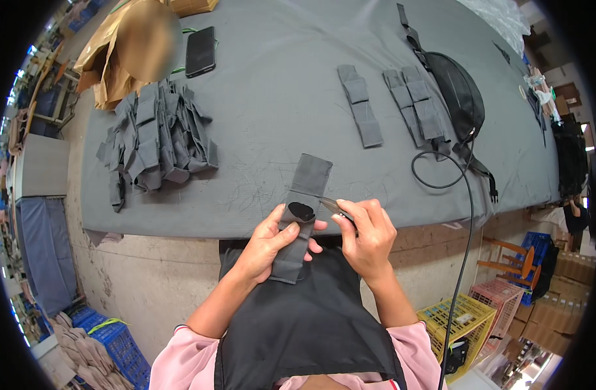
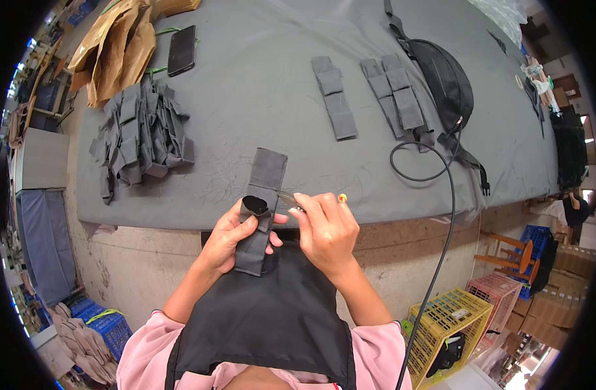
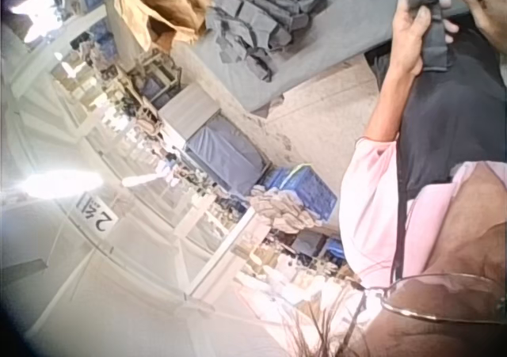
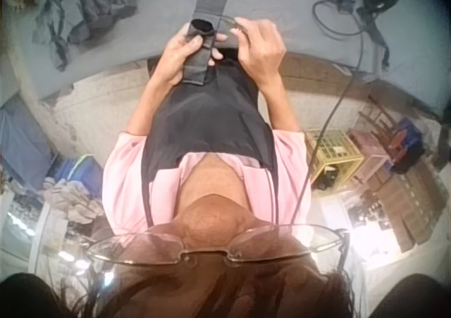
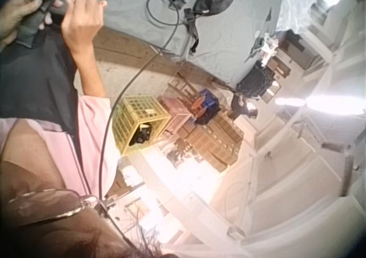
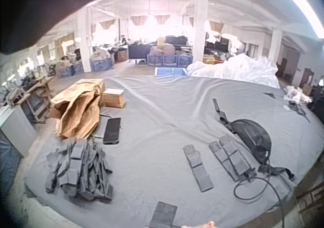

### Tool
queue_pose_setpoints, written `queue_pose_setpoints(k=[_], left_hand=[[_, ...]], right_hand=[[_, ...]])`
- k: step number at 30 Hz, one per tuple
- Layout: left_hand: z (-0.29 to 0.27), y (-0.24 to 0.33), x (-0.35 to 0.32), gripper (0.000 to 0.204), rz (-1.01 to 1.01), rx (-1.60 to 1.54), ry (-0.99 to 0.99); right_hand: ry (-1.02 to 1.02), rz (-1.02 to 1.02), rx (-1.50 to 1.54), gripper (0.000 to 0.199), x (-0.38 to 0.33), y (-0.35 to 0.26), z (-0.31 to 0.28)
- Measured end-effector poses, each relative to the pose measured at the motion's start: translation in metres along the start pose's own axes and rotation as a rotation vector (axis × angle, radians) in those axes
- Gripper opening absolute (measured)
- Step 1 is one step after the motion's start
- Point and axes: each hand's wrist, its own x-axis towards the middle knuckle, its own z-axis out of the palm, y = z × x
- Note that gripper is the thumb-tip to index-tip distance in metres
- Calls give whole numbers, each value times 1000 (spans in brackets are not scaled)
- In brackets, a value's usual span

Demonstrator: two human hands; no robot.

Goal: The person trims excess threads and edges from multiple gray fabric straps using a small pair of scissors. They handle each strap individually, snipping loose threads and then placing the finished pieces on the table.

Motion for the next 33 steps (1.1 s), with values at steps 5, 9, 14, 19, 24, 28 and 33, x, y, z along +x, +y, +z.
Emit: queue_pose_setpoints(k=[5, 9, 14, 19, 24, 28, 33], left_hand=[[0, -1, -2, 41, -11, 17, -20], [6, 1, -4, 51, -20, 70, 7], [10, -3, -6, 61, 1, 191, 52], [10, -3, -8, 62, 4, 240, 51], [12, 0, -8, 61, -18, 254, 45], [15, 1, -10, 61, -19, 261, 70], [13, -3, -10, 61, -19, 232, 80]], right_hand=[[-30, 200, 201, 23, 2, -6, 1], [-26, 139, 199, 24, 3, -7, 5], [-41, -51, 65, 27, 4, -7, 14], [-36, -68, 97, 30, 1, -7, 17], [-38, -14, 148, 31, 0, -10, 18], [-24, -50, 106, 31, -1, -9, 20], [10, -127, 16, 32, -5, -7, 23]])
